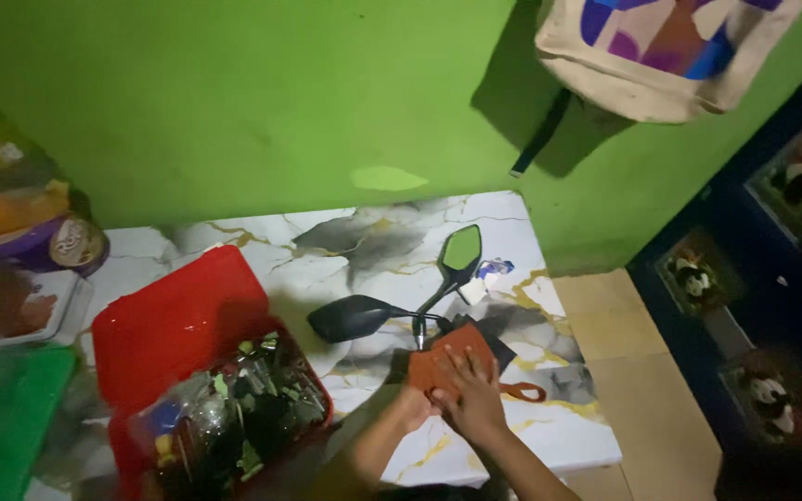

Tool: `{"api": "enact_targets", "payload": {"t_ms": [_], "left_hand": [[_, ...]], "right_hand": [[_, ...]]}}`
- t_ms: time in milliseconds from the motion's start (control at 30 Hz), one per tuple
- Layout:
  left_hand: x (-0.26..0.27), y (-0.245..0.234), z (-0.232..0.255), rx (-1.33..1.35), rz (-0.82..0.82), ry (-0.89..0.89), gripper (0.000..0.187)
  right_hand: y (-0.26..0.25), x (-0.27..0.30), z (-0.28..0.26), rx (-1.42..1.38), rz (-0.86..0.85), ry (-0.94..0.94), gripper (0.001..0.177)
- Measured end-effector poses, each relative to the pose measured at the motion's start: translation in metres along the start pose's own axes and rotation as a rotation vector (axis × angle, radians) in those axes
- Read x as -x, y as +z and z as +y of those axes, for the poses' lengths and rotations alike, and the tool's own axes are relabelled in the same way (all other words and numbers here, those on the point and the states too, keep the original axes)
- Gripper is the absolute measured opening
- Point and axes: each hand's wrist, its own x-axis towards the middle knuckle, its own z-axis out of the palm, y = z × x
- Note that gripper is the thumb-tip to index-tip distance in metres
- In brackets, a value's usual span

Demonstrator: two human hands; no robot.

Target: The person wipes a motorcycle side mirror with an orange cloth. They repeatedly rub the mirror's surface and casing, turning the object to clean different sides.

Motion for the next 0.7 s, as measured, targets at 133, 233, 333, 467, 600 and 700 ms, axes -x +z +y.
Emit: {"api": "enact_targets", "payload": {"t_ms": [133,233,333,467,600,700], "left_hand": [[-0.001,-0.002,-0.003,0.068,0.048,-0.014,0.027],[-0.005,0.001,-0.010,0.134,0.096,-0.042,0.026],[0.015,0.029,-0.001,0.271,0.176,-0.020,0.059],[0.059,0.085,0.045,0.503,-0.032,0.062,0.066],[0.071,0.090,0.049,0.557,-0.090,0.021,0.060],[0.074,0.085,0.065,0.585,-0.142,0.018,0.056]], "right_hand": [[0.003,-0.017,0.029,0.085,0.057,0.255,0.085],[0.021,-0.031,0.073,0.224,0.134,0.210,0.043],[0.071,-0.035,0.105,0.106,0.205,0.263,0.044],[0.075,-0.014,0.057,-0.322,0.091,0.187,0.052],[0.016,0.004,-0.006,-0.342,0.013,0.073,0.062],[-0.014,-0.020,-0.009,0.002,0.053,0.210,0.072]]}}
